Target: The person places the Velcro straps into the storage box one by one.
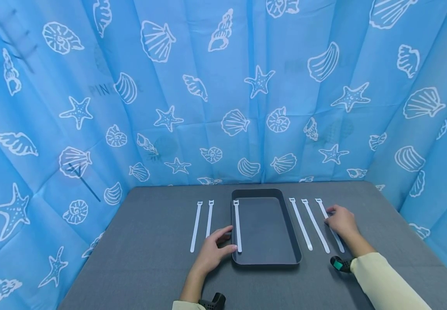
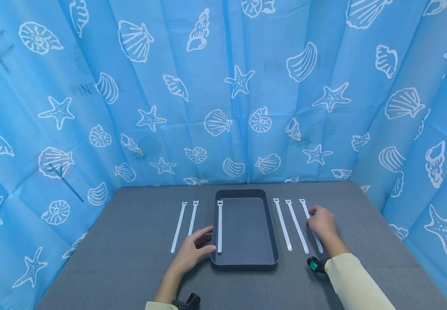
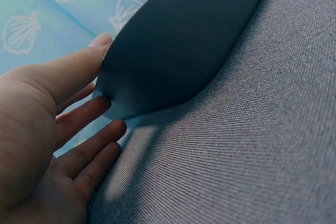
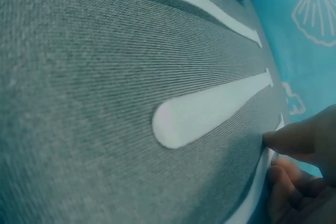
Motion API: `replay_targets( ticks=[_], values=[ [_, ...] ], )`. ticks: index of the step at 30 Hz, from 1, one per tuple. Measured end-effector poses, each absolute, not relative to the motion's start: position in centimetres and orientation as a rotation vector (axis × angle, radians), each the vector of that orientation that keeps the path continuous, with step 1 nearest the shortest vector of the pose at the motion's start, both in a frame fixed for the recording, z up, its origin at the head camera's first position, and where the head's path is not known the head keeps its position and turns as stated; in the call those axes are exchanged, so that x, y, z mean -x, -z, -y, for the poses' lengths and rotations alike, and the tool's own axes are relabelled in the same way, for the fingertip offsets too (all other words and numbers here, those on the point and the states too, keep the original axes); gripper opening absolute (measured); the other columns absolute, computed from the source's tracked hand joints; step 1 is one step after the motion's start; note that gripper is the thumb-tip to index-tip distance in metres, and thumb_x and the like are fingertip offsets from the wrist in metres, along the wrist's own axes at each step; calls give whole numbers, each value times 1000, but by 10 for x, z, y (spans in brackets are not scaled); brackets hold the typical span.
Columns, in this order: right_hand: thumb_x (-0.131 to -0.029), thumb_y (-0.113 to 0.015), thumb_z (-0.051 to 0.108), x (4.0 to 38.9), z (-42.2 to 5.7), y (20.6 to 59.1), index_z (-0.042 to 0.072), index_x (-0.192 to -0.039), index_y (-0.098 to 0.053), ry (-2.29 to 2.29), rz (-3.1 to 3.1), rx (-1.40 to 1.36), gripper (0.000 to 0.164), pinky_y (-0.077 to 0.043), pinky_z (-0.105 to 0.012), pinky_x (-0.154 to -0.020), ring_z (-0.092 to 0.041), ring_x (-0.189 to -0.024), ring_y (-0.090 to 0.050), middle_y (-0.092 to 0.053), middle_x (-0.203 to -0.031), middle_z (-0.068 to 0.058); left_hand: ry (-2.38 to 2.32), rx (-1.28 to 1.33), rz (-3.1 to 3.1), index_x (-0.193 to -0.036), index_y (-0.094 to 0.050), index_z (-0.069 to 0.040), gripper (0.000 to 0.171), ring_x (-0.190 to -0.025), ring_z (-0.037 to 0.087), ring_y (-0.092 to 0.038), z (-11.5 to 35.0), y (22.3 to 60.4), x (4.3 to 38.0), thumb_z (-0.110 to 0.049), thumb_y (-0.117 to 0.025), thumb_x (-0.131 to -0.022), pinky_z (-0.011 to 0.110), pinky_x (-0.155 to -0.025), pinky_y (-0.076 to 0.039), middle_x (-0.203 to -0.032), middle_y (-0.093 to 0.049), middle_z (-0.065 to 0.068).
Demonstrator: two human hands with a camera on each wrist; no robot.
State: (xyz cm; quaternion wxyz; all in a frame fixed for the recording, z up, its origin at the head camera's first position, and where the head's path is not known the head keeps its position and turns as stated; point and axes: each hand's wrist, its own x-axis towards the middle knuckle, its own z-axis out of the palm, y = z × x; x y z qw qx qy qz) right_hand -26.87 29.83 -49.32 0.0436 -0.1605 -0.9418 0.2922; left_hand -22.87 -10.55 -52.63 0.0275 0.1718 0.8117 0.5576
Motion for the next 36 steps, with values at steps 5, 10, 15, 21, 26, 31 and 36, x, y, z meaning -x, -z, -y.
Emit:
replay_targets(
  ticks=[5, 10, 15, 21, 26, 31, 36],
  values=[
    [-85, -64, -5, 267, -298, 493, -14, -115, -56, -884, 2873, 484, 32, -42, -60, -88, -51, -107, -50, -53, -115, -37, -1724, -548, -2512, -139, -54, -12, 58, -117, 27, -57, 106, 527, 228, -28, -74, -87, 50, -98, -45, -134, -56, 8],
    [-85, -63, -6, 265, -297, 494, -12, -113, -59, -893, 2845, 503, 29, -42, -59, -86, -50, -105, -51, -55, -114, -35, -1717, -553, -2522, -139, -54, -11, 58, -117, 27, -57, 106, 527, 227, -27, -74, -87, 49, -98, -45, -133, -56, 7],
    [-86, -60, -5, 265, -297, 496, -10, -115, -59, -941, 2822, 527, 30, -42, -59, -86, -49, -106, -51, -55, -115, -34, -1717, -551, -2520, -139, -53, -11, 58, -117, 26, -57, 106, 527, 228, -27, -73, -87, 49, -98, -45, -134, -56, 7],
    [-87, -60, -4, 267, -299, 499, -9, -118, -58, -947, 2830, 514, 32, -41, -59, -89, -50, -111, -49, -54, -119, -33, -1723, -549, -2511, -139, -53, -11, 57, -117, 27, -57, 106, 527, 228, -26, -73, -88, 49, -99, -45, -134, -56, 8],
    [-87, -61, -3, 268, -302, 501, -8, -119, -58, -931, 2856, 472, 33, -41, -59, -87, -49, -106, -51, -55, -116, -33, -1710, -542, -2518, -139, -54, -12, 57, -118, 26, -57, 106, 527, 228, -27, -73, -87, 49, -99, -45, -134, -56, 6],
    [-88, -62, -1, 268, -304, 501, -9, -125, -53, -955, 2856, 411, 39, -44, -55, -79, -42, -92, -56, -60, -102, -29, -1714, -543, -2520, -139, -54, -13, 57, -118, 27, -57, 106, 528, 228, -27, -73, -87, 49, -99, -44, -134, -56, 6],
    [-91, -58, 1, 267, -308, 501, -8, -133, -50, -1036, 2843, 343, 44, -45, -55, -79, -41, -93, -55, -57, -109, -32, -1706, -544, -2527, -139, -54, -14, 57, -118, 27, -57, 106, 530, 230, -27, -74, -87, 49, -99, -45, -134, -56, 6]
  ],
)
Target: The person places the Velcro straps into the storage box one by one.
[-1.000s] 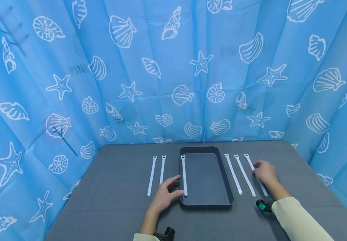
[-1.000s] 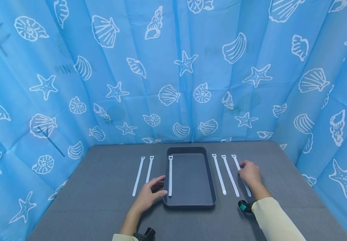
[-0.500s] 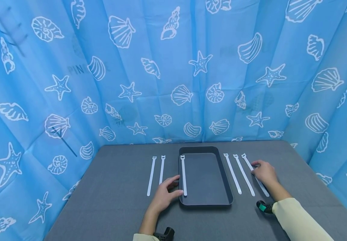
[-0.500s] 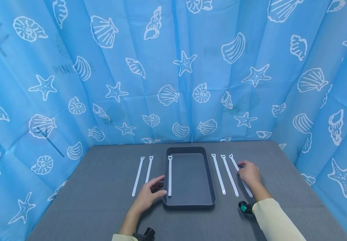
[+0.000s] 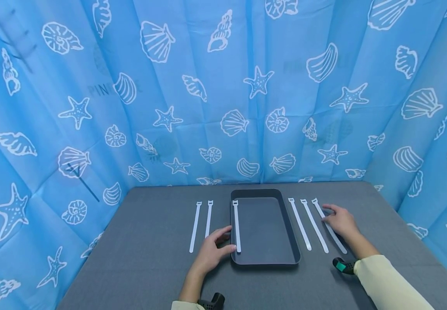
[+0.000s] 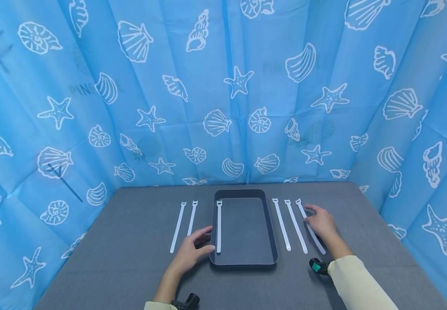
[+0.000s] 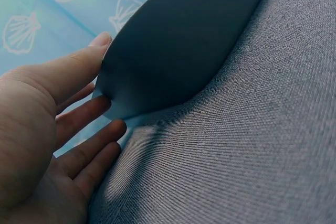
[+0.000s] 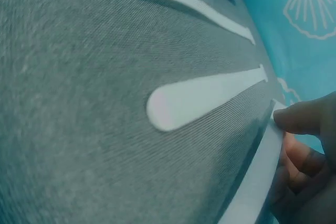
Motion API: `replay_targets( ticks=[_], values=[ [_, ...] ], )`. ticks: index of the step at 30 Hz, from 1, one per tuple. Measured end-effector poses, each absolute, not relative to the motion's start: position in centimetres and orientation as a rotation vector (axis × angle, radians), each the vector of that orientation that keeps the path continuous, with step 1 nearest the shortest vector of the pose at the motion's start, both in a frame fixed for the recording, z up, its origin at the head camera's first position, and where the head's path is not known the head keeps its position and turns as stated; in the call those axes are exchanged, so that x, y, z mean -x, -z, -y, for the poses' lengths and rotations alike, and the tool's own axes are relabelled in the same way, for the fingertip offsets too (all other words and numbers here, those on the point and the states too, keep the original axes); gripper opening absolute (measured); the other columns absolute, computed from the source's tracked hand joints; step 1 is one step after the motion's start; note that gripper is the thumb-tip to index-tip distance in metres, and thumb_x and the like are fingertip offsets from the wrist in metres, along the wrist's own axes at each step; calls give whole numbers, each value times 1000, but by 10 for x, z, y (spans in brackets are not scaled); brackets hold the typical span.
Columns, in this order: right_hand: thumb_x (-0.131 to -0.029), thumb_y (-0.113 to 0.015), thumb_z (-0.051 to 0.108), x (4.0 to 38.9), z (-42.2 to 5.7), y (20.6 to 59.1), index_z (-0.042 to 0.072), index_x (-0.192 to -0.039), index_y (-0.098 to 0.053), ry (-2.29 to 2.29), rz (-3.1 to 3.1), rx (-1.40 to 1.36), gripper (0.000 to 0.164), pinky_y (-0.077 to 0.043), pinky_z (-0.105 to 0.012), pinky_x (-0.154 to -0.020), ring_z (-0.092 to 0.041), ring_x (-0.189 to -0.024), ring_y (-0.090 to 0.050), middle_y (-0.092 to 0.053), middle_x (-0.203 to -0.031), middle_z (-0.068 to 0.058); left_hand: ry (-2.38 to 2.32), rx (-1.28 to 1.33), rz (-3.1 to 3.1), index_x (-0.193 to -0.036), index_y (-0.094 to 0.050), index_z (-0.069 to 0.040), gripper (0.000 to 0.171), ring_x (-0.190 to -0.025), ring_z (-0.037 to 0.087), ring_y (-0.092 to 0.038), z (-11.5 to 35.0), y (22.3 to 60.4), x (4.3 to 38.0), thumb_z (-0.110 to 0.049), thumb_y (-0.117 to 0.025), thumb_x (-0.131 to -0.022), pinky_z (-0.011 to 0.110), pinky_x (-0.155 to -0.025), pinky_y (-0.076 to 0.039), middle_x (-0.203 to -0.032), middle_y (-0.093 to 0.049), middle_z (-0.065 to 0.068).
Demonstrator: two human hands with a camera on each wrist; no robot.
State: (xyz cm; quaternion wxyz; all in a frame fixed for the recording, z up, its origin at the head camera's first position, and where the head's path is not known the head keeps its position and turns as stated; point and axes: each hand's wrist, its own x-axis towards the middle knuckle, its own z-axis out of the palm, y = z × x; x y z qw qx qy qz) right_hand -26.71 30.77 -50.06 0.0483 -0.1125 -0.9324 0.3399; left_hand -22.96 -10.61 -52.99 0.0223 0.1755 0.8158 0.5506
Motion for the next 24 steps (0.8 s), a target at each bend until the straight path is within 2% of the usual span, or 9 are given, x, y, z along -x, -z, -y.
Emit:
replay_targets(
  ticks=[3, 5, 8, 11, 13, 16, 24],
  values=[
    [-94, -54, 2, 267, -309, 500, -6, -132, -53, -1140, 2850, 330, 39, -43, -60, -87, -48, -109, -50, -51, -126, -35, -1705, -544, -2529, -139, -54, -14, 57, -117, 27, -57, 107, 530, 230, -27, -74, -87, 49, -99, -45, -134, -56, 6],
    [-96, -50, 2, 267, -308, 497, -6, -130, -55, -1222, 2851, 345, 36, -43, -60, -88, -50, -116, -45, -45, -133, -36, -1704, -546, -2532, -139, -54, -14, 57, -117, 27, -57, 107, 530, 229, -27, -74, -87, 49, -99, -45, -134, -56, 6],
    [-98, -46, 5, 264, -306, 492, -6, -128, -57, -1312, 2847, 373, 33, -50, -46, -76, -46, -111, -48, -46, -132, -35, -1701, -550, -2533, -139, -54, -14, 57, -117, 27, -57, 107, 530, 229, -28, -73, -87, 49, -99, -44, -134, -56, 6],
    [-99, -47, 7, 262, -303, 486, -6, -127, -58, -1338, 2836, 368, 33, -45, -29, -62, -38, -98, -53, -53, -123, -32, -1699, -550, -2533, -139, -54, -14, 57, -117, 26, -57, 106, 529, 229, -28, -73, -87, 49, -99, -45, -134, -56, 6],
    [-99, -48, 8, 261, -300, 482, -7, -126, -57, -1350, 2829, 348, 33, -43, -25, -59, -34, -92, -53, -56, -117, -30, -1703, -550, -2530, -139, -54, -14, 57, -117, 27, -57, 106, 528, 229, -28, -73, -87, 49, -98, -45, -134, -56, 7],
    [-99, -50, 9, 262, -295, 477, -7, -126, -57, -1371, 2801, 346, 32, -46, -28, -59, -28, -87, -54, -58, -113, -27, -1707, -549, -2524, -139, -53, -13, 57, -118, 27, -57, 106, 527, 228, -27, -73, -87, 50, -99, -45, -134, -56, 7],
    [-101, -51, 15, 283, -297, 489, 0, -129, -58, -1407, 2778, 298, 33, -51, -35, -65, -29, -92, -57, -60, -117, -23, -1712, -546, -2523, -139, -53, -12, 57, -118, 27, -57, 105, 524, 226, -25, -73, -87, 49, -98, -45, -134, -55, 7]
  ],
)
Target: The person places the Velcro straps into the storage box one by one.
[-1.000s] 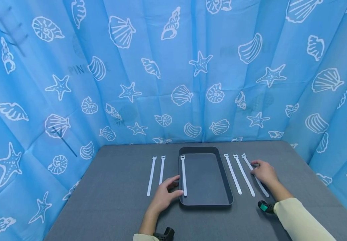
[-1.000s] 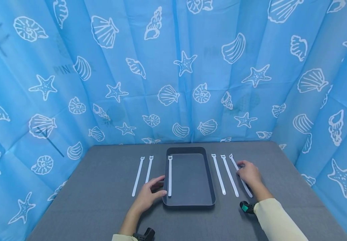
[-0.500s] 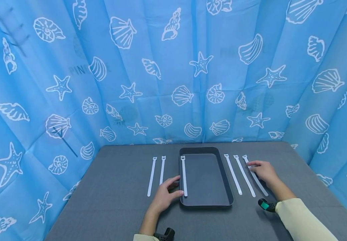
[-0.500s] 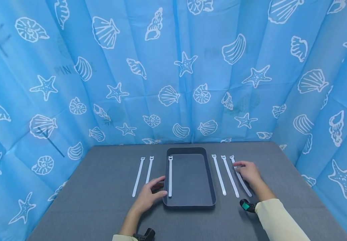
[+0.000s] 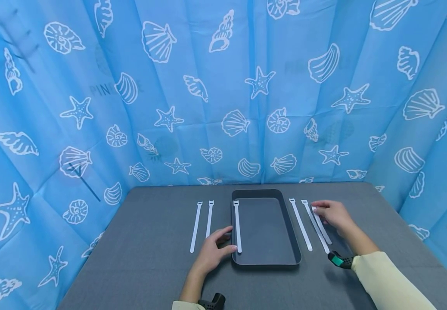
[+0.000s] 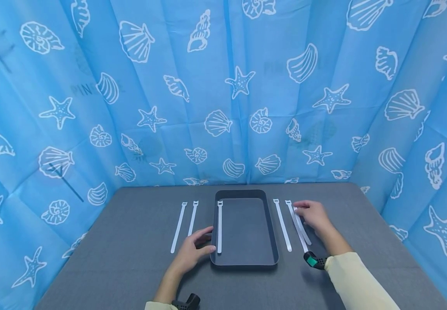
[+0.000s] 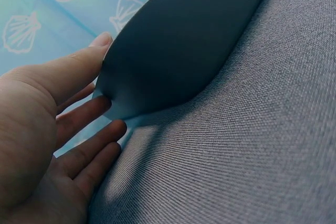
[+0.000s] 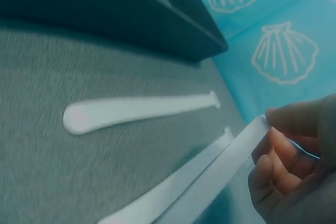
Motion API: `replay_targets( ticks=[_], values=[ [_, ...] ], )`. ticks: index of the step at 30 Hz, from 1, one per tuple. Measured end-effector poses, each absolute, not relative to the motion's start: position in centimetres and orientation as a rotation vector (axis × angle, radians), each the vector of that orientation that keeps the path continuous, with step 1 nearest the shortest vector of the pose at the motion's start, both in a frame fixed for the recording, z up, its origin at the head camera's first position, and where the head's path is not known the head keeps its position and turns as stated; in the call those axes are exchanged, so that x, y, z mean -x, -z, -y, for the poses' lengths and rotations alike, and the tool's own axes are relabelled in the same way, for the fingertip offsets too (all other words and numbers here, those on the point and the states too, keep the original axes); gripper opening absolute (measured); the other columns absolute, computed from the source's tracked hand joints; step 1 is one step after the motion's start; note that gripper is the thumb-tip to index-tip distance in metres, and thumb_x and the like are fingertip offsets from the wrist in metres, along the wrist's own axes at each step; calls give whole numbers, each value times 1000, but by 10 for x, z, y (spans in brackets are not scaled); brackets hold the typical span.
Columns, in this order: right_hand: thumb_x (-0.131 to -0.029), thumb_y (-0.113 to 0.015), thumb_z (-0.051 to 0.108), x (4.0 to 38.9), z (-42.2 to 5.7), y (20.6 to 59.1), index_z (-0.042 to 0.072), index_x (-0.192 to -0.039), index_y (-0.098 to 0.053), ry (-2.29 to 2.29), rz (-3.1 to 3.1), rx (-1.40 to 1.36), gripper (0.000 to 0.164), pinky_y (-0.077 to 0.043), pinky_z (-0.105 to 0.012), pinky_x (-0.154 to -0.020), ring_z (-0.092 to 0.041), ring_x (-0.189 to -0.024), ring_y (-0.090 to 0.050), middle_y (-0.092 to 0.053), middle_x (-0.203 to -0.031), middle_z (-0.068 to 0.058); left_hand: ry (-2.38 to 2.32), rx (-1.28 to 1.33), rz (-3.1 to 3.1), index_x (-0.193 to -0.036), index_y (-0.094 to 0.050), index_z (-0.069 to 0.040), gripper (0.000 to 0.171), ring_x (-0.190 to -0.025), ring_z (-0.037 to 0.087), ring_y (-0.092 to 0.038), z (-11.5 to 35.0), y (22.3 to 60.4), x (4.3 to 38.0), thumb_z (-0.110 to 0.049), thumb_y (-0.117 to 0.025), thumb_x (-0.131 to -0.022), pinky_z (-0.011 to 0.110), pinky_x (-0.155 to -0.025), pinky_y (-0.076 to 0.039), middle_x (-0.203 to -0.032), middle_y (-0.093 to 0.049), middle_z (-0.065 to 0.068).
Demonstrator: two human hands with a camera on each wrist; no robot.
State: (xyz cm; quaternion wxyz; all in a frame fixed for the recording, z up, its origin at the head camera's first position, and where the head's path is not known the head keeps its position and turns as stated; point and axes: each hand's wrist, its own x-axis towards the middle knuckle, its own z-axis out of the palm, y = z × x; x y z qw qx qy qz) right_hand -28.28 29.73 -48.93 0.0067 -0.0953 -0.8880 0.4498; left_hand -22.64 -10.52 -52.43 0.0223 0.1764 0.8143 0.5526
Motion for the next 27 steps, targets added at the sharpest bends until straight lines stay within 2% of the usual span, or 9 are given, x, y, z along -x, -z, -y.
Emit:
replay_targets(
  ticks=[7, 16, 21, 22, 27],
  values=[
    [-100, -52, 15, 274, -277, 454, -5, -130, -55, -1510, 2749, 239, 36, -50, -36, -69, -32, -96, -57, -59, -118, -25, -1711, -536, -2522, -139, -54, -13, 57, -118, 27, -56, 106, 526, 227, -26, -74, -87, 49, -99, -45, -135, -55, 6],
    [-97, -61, 26, 303, -277, 467, 3, -125, -63, -1618, 2672, 119, 36, -50, -39, -61, -26, -86, -59, -65, -106, -13, -1708, -522, -2523, -139, -54, -13, 58, -119, 27, -56, 106, 526, 228, -27, -74, -87, 50, -100, -44, -134, -56, 6],
    [-97, -60, 23, 297, -255, 447, 0, -126, -61, -1629, 2667, 66, 37, -51, -38, -66, -32, -93, -58, -63, -110, -17, -1705, -523, -2527, -139, -54, -14, 58, -119, 27, -56, 106, 527, 228, -28, -74, -87, 50, -100, -43, -134, -56, 6],
    [-97, -60, 23, 297, -252, 445, 0, -124, -62, -1639, 2651, 43, 35, -51, -37, -65, -31, -91, -58, -64, -107, -16, -1703, -522, -2527, -139, -54, -14, 58, -119, 27, -56, 106, 527, 227, -28, -74, -87, 50, -100, -43, -134, -56, 6],
    [-98, -57, 17, 285, -229, 423, -3, -126, -60, -1672, 2632, 9, 34, -53, -40, -72, -29, -90, -58, -63, -109, -19, -1707, -518, -2521, -140, -53, -14, 58, -120, 27, -55, 106, 526, 227, -27, -74, -87, 50, -101, -43, -134, -56, 6]
  ],
)
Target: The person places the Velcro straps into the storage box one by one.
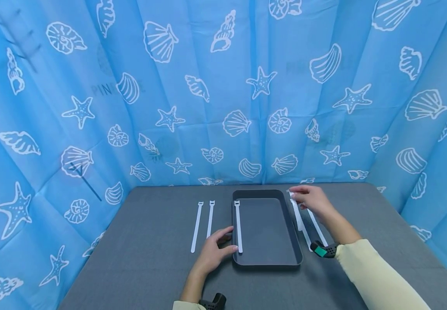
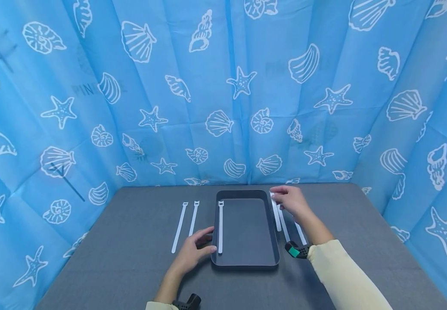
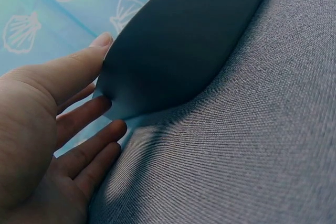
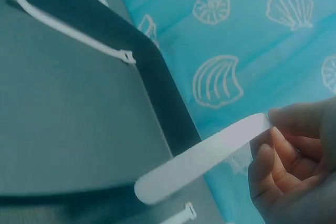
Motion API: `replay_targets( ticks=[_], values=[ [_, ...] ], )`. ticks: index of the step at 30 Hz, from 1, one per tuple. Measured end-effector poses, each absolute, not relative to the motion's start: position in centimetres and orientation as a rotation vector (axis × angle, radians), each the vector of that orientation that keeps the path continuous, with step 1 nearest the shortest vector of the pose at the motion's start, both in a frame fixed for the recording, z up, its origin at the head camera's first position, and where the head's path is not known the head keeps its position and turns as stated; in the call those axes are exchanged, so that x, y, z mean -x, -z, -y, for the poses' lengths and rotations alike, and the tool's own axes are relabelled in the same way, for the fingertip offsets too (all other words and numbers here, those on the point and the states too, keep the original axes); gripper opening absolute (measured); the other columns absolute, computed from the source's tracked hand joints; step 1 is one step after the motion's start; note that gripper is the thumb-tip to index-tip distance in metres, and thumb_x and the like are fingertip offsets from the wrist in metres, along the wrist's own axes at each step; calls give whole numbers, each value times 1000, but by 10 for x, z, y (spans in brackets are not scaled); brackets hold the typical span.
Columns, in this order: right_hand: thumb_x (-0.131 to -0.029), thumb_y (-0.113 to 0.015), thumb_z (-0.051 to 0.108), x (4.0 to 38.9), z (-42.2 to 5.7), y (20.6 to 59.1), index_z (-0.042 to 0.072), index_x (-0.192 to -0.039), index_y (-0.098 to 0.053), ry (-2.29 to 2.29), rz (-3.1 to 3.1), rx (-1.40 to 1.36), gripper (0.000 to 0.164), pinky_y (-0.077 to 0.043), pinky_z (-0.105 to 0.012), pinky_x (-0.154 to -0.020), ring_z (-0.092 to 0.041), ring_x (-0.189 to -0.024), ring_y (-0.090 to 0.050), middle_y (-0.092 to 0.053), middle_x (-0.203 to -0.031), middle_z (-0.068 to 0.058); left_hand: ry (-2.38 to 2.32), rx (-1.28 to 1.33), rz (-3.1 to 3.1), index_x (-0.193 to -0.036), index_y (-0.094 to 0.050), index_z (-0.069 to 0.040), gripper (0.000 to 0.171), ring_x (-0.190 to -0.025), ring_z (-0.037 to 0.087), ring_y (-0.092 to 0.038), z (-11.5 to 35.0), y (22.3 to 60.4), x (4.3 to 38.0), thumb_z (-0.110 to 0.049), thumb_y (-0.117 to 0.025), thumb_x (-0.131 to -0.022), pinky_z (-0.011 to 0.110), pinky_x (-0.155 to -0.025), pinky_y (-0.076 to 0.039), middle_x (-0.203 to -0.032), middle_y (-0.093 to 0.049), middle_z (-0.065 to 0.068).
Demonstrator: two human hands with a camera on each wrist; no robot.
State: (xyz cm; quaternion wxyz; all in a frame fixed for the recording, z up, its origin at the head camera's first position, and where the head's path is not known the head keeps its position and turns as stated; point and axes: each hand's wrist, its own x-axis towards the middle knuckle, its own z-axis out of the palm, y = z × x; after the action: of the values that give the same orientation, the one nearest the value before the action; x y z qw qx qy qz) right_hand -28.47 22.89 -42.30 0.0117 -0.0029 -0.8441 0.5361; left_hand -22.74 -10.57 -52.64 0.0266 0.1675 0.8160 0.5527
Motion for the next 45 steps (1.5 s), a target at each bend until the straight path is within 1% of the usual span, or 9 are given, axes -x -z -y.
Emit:
replay_targets(
  ticks=[2, 5, 7, 13, 23, 29, 35, 42, 45],
  values=[
    [-99, -55, 14, 282, -220, 417, -4, -128, -58, -1676, 2636, 23, 35, -53, -41, -76, -29, -91, -58, -62, -112, -20, -1711, -516, -2518, -139, -54, -14, 58, -120, 27, -55, 106, 526, 227, -27, -74, -86, 50, -101, -43, -134, -56, 6],
    [-99, -54, 12, 283, -212, 415, -5, -129, -57, -1711, 2628, 26, 35, -54, -38, -76, -27, -91, -57, -60, -117, -22, -1715, -519, -2514, -139, -53, -14, 59, -120, 27, -55, 106, 526, 227, -27, -74, -86, 50, -101, -43, -134, -56, 6],
    [-99, -54, 11, 284, -208, 414, -6, -129, -56, -1740, 2623, 28, 35, -55, -39, -76, -26, -90, -56, -60, -117, -22, -1716, -522, -2515, -139, -53, -14, 59, -120, 27, -55, 106, 526, 227, -27, -74, -86, 50, -101, -43, -134, -56, 6],
    [-99, -55, 11, 287, -195, 415, -5, -127, -59, -1790, 2620, 36, 32, -56, -38, -73, -25, -87, -55, -61, -113, -19, -1714, -531, -2524, -139, -54, -14, 58, -119, 27, -56, 106, 526, 228, -28, -74, -87, 50, -100, -43, -134, -56, 6],
    [-98, -56, 9, 289, -174, 423, -5, -124, -60, -1825, 2625, 10, 30, -56, -40, -73, -25, -85, -57, -63, -107, -17, -1713, -537, -2520, -140, -53, -12, 59, -119, 27, -56, 106, 526, 228, -27, -74, -87, 51, -100, -43, -134, -56, 7],
    [-97, -57, 8, 293, -164, 433, -6, -122, -61, -1903, 2611, 44, 29, -56, -41, -72, -22, -81, -58, -63, -103, -17, -1716, -542, -2520, -140, -53, -12, 59, -119, 27, -56, 107, 526, 228, -27, -74, -87, 51, -100, -43, -134, -56, 7],
    [-95, -57, 5, 300, -155, 449, -8, -122, -60, -1989, 2581, 80, 30, -56, -33, -65, -20, -78, -59, -63, -108, -21, -1715, -541, -2513, -140, -53, -12, 59, -119, 28, -56, 107, 525, 228, -27, -74, -87, 51, -100, -43, -135, -55, 8],
    [-94, -58, 5, 306, -145, 464, -3, -122, -62, -1999, 2588, 139, 29, -55, -32, -63, -23, -78, -57, -62, -98, -15, -1703, -524, -2517, -140, -53, -13, 59, -119, 26, -56, 107, 528, 230, -29, -74, -86, 49, -101, -43, -135, -55, 6],
    [-94, -58, 5, 306, -140, 468, -1, -123, -62, -2005, 2598, 163, 30, -55, -32, -64, -24, -78, -57, -61, -97, -15, -1703, -519, -2522, -140, -53, -13, 59, -119, 26, -56, 107, 529, 231, -29, -74, -87, 50, -101, -43, -135, -55, 6]
  ],
)
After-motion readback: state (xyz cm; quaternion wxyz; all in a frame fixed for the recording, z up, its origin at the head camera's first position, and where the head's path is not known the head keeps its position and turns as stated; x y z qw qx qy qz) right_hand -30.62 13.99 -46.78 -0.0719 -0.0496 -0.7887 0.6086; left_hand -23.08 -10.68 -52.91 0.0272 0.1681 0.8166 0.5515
